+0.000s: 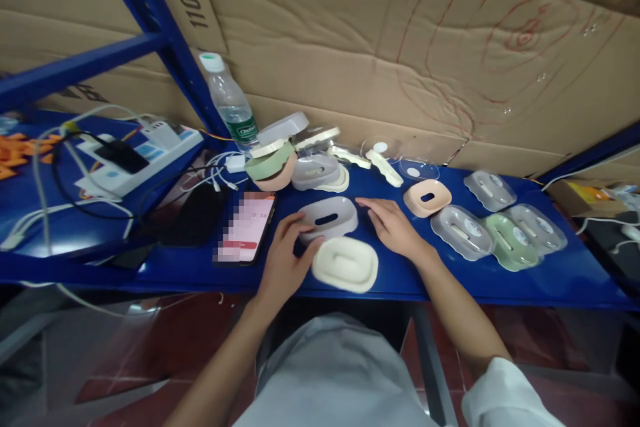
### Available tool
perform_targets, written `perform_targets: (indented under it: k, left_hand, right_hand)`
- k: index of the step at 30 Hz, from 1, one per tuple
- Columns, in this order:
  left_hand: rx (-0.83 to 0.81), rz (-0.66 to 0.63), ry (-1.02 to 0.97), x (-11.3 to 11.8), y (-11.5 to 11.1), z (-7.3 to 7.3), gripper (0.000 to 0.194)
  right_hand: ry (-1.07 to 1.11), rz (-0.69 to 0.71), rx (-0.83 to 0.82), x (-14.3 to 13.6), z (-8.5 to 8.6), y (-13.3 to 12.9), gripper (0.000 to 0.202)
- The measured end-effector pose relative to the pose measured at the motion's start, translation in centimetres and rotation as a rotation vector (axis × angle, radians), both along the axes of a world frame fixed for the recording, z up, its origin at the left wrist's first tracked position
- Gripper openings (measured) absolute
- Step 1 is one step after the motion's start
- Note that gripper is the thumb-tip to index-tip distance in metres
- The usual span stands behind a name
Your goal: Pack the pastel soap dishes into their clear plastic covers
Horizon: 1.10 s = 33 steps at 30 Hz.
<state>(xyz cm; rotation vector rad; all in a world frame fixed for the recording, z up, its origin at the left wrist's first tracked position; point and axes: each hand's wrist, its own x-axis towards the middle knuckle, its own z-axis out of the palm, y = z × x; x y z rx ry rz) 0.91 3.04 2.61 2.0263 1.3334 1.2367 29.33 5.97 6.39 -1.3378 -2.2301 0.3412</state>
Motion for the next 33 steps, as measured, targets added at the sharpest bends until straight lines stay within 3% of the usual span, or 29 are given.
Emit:
perform_targets:
  k: [3,6,7,8,9,11,15,19,22,25,29,33]
  left_hand:
    - [0.038,-0.131,0.13,0.8,-0.9,-0.3,0.017]
    - [0.074,-0.154,0.224,1.6,-1.8,-0.7,0.016]
    - [0.082,-0.138,0.233,1.8,-1.9,-0.8,0.016]
    - [0.088,-0.12,0.235,2.0,-2.0,-0.8,0.016]
    - [0.094,-0.104,0.23,2.1,-1.9,-0.9,0.017]
    - [0.102,-0.077,0.201,2.1,-1.7,-0.7,0.016]
    - [0.089,-0.081,0.07,1.4,-1.6,-0.1,0.015]
    - [0.132,-0.165,0.05,0.8,-2.0,0.0,0.019]
    - [0.138,-0.203,0.077,0.8,-2.3,-0.1,0.02]
    - [0.173,-0.222,0.121,1.3,-2.3,0.0,0.019]
    - [0.185,-0.281,0.209,1.6,-2.1,0.0,0.019]
    - [0.156,-0.369,0.328,1.4,-2.2,-0.8,0.024]
  right_hand:
    - [-0.083,-0.087,-0.024,-0.9,0.5,-1.5,0.048]
    - [-0.045,-0.224,0.164,-3.2,0.3,-6.9,0.044]
    - [-0.021,-0.202,0.242,-4.0,0.0,-9.1,0.041]
    - [-0.026,-0.046,0.322,-4.8,-0.4,-11.2,0.041]
    - [-0.078,0.071,0.321,-5.4,-0.8,-13.0,0.044]
    - [-0.197,0.161,0.257,-5.8,-1.7,-15.0,0.044]
    - [-0.26,0.164,0.145,-4.5,-2.5,-13.6,0.035]
    - [-0.134,0.07,0.233,-3.2,-3.0,-11.5,0.037]
    - [-0.034,-0.053,0.329,-2.2,-3.4,-11.3,0.048]
    - [-0.057,-0.123,0.298,-0.6,-2.9,-10.9,0.067]
    - [-0.131,-0.091,0.143,1.1,-2.2,-10.0,0.068]
    - [-0.108,-0.037,0.11,1.0,-3.3,-10.0,0.053]
